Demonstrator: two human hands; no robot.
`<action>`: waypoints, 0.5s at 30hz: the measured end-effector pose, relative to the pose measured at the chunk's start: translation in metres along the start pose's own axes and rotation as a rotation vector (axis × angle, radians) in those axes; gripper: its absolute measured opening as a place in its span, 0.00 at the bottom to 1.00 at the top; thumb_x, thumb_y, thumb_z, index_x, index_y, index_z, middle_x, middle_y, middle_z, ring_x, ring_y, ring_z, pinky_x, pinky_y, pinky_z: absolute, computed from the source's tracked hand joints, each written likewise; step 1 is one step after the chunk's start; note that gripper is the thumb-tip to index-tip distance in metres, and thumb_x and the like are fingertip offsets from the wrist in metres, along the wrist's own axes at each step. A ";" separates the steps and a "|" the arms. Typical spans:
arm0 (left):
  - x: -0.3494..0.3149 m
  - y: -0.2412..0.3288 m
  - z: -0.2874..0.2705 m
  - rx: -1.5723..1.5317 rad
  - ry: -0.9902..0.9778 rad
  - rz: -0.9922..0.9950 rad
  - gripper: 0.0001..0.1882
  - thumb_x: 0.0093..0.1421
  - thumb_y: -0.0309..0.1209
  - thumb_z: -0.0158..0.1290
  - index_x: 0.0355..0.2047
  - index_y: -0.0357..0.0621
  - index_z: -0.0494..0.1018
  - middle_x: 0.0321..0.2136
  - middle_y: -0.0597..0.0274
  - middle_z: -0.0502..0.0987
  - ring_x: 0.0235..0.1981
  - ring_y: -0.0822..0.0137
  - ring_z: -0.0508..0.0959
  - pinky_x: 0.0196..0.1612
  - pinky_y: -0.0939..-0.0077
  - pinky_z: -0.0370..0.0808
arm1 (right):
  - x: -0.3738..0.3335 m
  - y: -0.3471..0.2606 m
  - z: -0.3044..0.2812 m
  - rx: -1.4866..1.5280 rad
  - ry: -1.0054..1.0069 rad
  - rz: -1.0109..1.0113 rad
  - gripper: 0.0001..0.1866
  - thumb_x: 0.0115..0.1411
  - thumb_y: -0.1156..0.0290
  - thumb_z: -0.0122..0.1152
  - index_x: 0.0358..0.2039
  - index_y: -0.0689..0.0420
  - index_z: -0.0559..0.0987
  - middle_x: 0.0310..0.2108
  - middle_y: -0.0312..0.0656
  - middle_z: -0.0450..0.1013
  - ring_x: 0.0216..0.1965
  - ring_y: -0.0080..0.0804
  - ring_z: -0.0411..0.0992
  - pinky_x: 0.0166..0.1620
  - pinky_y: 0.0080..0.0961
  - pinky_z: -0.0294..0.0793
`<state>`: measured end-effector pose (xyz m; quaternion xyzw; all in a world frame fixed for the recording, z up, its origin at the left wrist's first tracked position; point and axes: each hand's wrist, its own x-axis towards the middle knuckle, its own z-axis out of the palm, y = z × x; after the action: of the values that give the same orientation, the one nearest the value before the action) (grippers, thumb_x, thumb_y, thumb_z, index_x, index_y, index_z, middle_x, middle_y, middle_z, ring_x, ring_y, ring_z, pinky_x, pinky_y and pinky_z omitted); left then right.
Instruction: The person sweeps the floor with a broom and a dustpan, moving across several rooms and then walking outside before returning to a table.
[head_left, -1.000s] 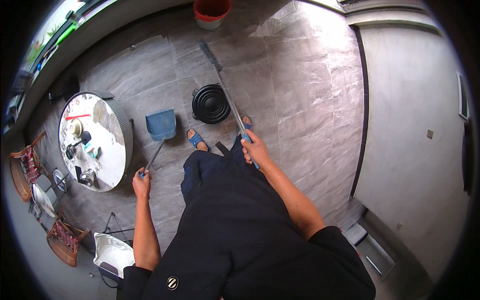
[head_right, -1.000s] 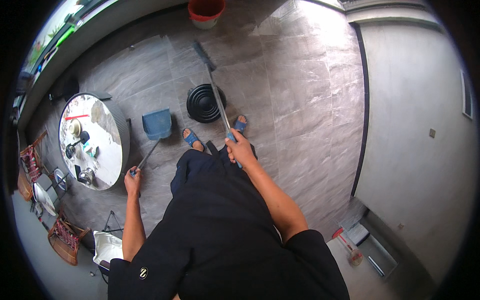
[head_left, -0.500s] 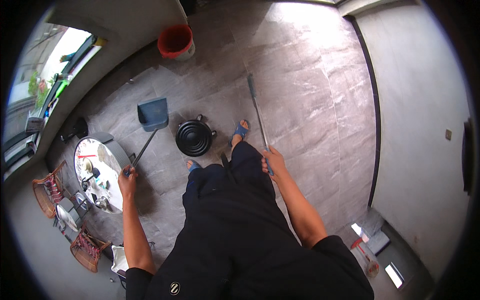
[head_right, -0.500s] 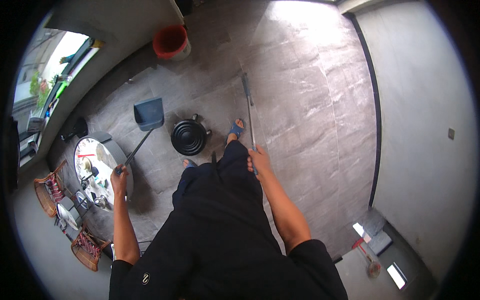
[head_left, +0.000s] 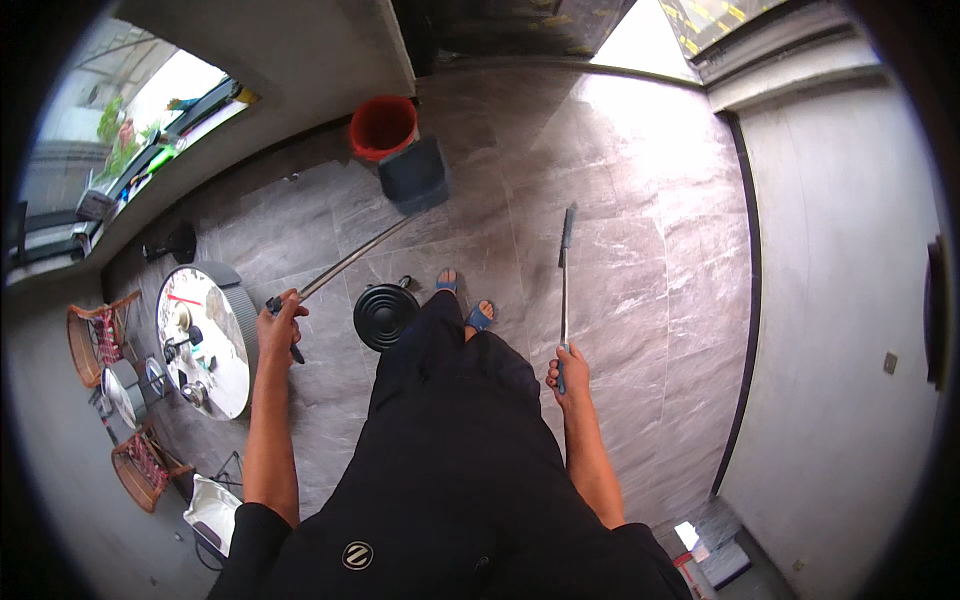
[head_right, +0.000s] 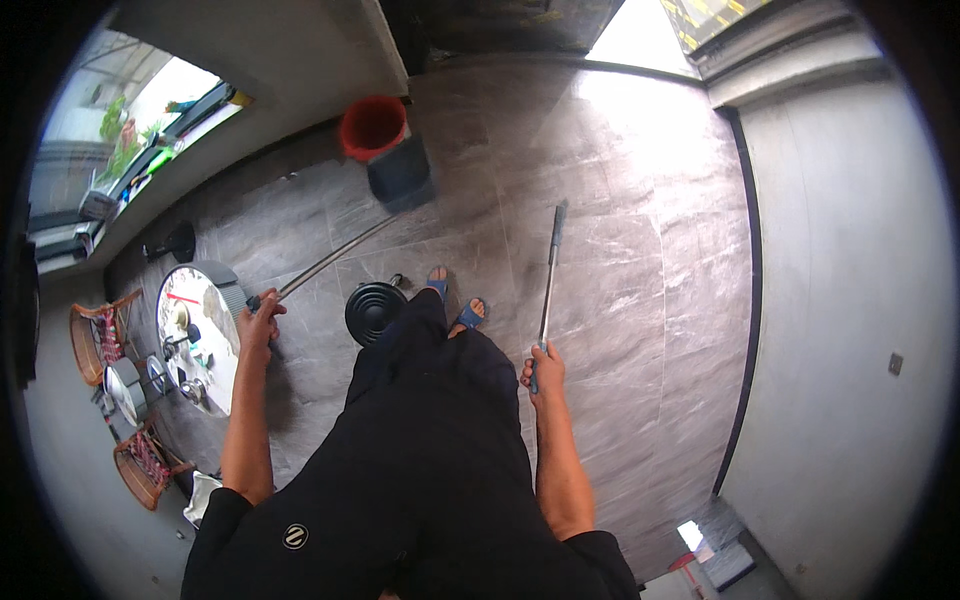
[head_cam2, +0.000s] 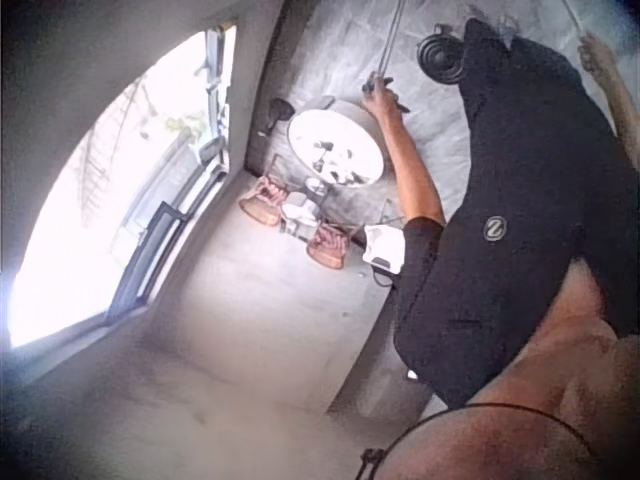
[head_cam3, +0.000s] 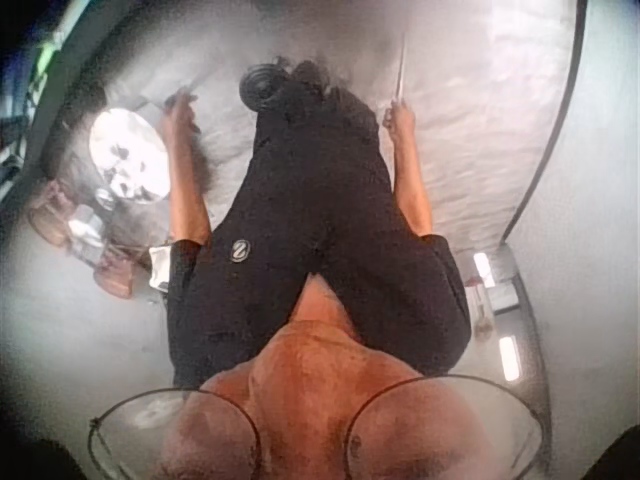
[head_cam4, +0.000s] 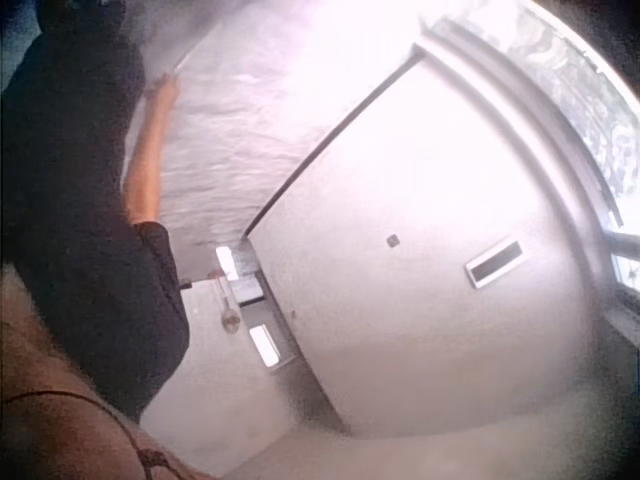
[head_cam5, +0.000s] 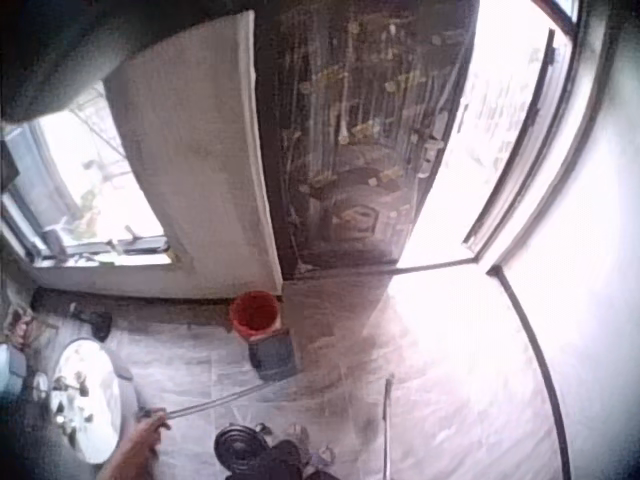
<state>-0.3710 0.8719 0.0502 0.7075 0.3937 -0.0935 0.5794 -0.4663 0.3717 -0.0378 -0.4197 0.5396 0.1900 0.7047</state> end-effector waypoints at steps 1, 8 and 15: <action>0.002 0.005 0.005 -0.074 0.004 -0.021 0.19 0.58 0.35 0.54 0.46 0.35 0.72 0.23 0.57 0.75 0.11 0.81 0.62 0.12 0.84 0.57 | 0.001 -0.006 0.005 0.009 -0.009 0.011 0.17 0.62 0.69 0.51 0.51 0.48 0.64 0.18 0.35 0.61 0.13 0.21 0.59 0.15 0.18 0.57; 0.079 0.000 0.005 -0.745 -0.083 -0.242 0.09 0.60 0.36 0.52 0.36 0.46 0.70 0.23 0.64 0.73 0.12 0.81 0.58 0.14 0.85 0.56 | 0.029 -0.048 0.063 0.074 -0.013 0.039 0.07 0.62 0.66 0.51 0.39 0.48 0.65 0.18 0.34 0.62 0.14 0.20 0.60 0.15 0.17 0.57; 0.163 -0.018 0.011 -1.233 -0.156 -0.482 0.12 0.60 0.36 0.52 0.29 0.39 0.67 0.21 0.64 0.72 0.10 0.82 0.62 0.12 0.87 0.59 | 0.048 -0.083 0.134 0.067 -0.095 0.008 0.13 0.61 0.67 0.51 0.45 0.50 0.64 0.19 0.35 0.62 0.13 0.20 0.59 0.14 0.18 0.59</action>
<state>-0.2699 0.9357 -0.0628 0.1299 0.4790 -0.0288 0.8677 -0.3092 0.4214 -0.0412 -0.3842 0.5133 0.1944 0.7424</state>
